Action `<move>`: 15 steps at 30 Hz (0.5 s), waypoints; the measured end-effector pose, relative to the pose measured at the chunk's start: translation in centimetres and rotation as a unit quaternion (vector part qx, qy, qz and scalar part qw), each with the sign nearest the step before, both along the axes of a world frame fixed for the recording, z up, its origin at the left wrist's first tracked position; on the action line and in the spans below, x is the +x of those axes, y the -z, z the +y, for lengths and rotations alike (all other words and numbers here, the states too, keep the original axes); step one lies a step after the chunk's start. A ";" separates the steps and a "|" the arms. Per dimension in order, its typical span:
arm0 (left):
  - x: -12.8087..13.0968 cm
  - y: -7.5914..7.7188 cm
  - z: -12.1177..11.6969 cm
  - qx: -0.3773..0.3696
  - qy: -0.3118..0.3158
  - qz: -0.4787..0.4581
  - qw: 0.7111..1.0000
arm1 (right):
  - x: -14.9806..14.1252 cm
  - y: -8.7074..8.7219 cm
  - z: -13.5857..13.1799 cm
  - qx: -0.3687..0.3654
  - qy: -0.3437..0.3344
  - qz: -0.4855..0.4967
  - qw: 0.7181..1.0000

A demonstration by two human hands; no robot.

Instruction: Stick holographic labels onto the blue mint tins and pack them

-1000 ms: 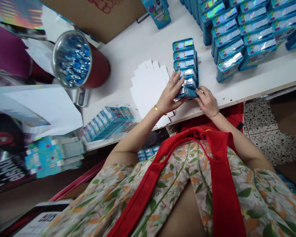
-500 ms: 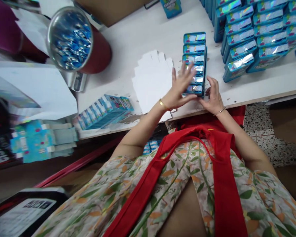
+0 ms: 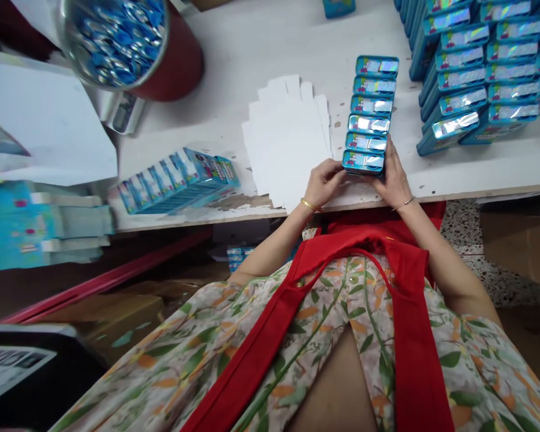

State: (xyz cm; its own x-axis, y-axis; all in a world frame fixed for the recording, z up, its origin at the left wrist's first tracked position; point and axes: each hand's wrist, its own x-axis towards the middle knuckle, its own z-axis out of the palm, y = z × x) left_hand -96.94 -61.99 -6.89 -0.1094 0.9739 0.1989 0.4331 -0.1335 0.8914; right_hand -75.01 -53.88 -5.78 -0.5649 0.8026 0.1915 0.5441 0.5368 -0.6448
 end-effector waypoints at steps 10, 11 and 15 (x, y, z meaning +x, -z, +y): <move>-0.9 -0.7 0.9 0.026 0.059 0.042 0.997 | 0.5 -0.1 0.3 -0.006 0.011 0.001 1.000; -1.2 -1.0 1.2 0.028 0.083 0.062 0.994 | 0.7 -0.3 0.5 -0.009 0.006 0.001 1.000; -2.4 -1.1 2.7 0.024 0.172 0.101 0.980 | 1.6 -0.2 1.5 -0.014 0.003 -0.015 1.000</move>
